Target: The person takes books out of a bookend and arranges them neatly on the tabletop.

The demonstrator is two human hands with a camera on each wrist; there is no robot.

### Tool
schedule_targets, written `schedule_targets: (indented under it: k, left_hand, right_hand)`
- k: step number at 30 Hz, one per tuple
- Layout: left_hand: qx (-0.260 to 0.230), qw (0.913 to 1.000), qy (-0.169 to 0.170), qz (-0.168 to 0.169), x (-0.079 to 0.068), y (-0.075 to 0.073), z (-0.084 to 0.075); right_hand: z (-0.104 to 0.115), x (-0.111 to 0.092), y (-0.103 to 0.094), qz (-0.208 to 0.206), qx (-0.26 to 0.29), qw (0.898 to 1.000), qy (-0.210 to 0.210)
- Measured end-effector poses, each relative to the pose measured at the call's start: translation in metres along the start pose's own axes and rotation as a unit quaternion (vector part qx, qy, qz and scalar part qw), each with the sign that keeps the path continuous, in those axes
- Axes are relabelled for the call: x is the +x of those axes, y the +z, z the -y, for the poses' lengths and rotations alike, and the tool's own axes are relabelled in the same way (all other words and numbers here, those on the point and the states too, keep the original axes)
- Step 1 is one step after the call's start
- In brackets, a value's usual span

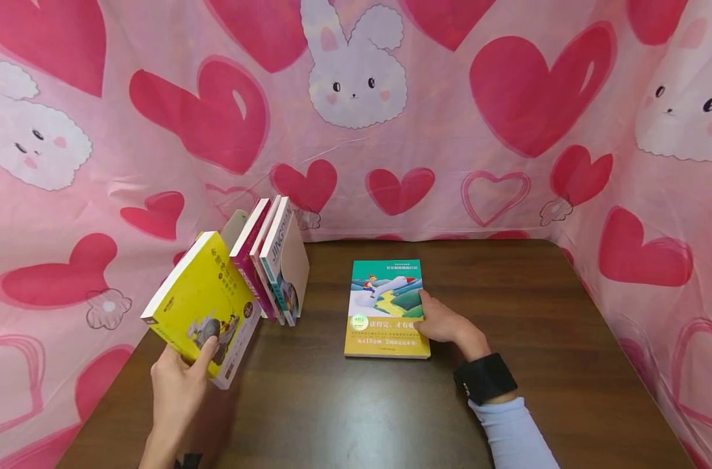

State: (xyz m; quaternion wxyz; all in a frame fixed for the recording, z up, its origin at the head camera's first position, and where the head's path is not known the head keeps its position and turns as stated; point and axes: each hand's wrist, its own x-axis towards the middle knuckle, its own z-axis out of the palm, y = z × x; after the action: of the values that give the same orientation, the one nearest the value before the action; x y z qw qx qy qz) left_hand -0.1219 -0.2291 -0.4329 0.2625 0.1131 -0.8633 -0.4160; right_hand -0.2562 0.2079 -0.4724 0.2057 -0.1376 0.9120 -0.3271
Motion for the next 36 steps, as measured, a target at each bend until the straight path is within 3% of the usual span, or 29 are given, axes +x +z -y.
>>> schedule_targets:
  k: [6,14,27,36]
  left_hand:
    - [0.003,0.9999,0.003,-0.010,-0.004,-0.002,-0.003]
    - [0.000,0.9999,-0.010,0.001,-0.010,-0.006,-0.007]
    - [0.003,0.9997,0.008,-0.022,-0.024,-0.009,-0.007]
    - [0.001,0.9998,0.012,-0.018,-0.030,-0.011,-0.009]
  right_hand:
    - [0.000,0.001,0.000,-0.002,-0.006,1.000,0.000]
    - [0.000,0.001,-0.001,-0.002,-0.011,1.000,0.000]
    - [0.001,0.001,0.000,0.000,-0.008,1.000,0.005]
    - [-0.001,0.001,0.000,0.001,-0.007,1.000,-0.001]
